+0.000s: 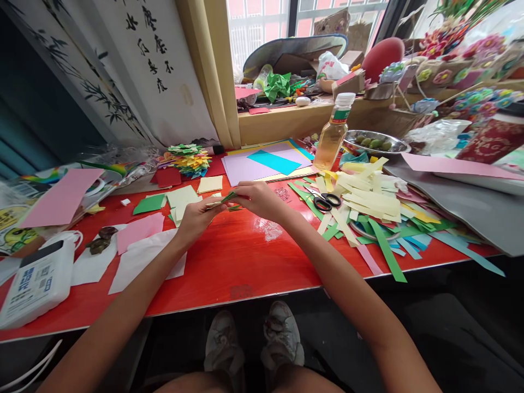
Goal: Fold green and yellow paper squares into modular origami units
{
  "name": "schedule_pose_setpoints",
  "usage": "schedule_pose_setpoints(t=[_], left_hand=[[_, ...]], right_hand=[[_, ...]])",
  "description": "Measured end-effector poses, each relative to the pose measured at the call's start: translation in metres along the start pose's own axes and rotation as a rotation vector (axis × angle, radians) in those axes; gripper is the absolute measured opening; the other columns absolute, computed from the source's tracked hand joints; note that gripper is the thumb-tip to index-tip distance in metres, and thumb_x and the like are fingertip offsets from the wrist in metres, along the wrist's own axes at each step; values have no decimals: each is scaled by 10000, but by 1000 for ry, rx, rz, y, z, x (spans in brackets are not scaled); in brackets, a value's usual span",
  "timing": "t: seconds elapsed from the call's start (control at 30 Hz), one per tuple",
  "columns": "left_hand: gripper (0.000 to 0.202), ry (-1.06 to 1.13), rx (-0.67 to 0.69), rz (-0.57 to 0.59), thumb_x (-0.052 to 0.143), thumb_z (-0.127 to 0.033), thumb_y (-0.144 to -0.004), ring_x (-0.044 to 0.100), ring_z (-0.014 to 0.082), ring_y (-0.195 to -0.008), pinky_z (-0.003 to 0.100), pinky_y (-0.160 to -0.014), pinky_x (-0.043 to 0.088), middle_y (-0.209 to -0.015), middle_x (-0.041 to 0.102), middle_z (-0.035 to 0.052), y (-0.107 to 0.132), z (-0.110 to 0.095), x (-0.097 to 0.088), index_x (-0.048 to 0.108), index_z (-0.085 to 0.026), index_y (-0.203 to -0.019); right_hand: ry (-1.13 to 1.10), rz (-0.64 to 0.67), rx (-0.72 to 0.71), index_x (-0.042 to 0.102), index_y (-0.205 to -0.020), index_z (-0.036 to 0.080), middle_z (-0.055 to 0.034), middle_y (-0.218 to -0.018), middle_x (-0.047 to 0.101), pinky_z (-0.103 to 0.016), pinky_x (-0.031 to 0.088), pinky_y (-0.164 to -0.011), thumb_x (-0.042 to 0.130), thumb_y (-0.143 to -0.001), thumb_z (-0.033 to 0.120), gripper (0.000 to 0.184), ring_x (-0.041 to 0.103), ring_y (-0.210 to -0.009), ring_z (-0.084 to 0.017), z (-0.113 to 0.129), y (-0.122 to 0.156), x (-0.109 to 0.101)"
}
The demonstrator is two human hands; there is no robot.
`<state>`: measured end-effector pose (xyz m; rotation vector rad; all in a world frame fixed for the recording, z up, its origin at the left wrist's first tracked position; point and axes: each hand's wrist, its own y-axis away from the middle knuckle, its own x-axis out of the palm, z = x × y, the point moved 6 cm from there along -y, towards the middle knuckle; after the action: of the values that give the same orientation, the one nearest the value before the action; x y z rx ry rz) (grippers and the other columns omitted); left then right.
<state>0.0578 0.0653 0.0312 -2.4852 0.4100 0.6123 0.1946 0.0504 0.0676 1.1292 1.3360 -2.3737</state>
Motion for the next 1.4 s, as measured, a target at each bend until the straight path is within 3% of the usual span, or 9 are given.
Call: schedule_pose_setpoints(t=[0.27,0.57,1.17,1.4], left_hand=[[264,-268,123,-19,494,-348,-810,580,155,-803,243,-717,425,-894,643,23,-1,-5,-3,621,-250,-1019],[266,-372,237,-27,454,-303,-839,569,161,-876,264,-774,425,-953,632,58,1,-6,-4,602,-197,-1033],[263,-554,381,-8,402,-272,-866,554,152,-831,255,-717,443,-890,616,58,4,-8,-1,579,-184,-1040],[241,-630,425,-32,400,-244,-867,558,161,-837,268,-724,449,-887,623,67,5,-11,-1,574,-168,-1015]], right_hand=[[87,6,-58,653,-859,169,-29,-731,579,-212,362,-549,459,-857,219,200,501,-608,-96,2,1,3],[177,44,-101,635,-910,166,-38,-775,582,-211,370,-568,419,-881,234,228,524,-660,-108,6,3,5],[79,16,-206,618,-974,152,-61,-820,578,-231,424,-618,384,-898,234,260,531,-705,-108,11,7,12],[-1,6,-123,651,-908,159,-35,-722,559,-204,387,-553,422,-881,265,254,499,-611,-86,11,3,8]])
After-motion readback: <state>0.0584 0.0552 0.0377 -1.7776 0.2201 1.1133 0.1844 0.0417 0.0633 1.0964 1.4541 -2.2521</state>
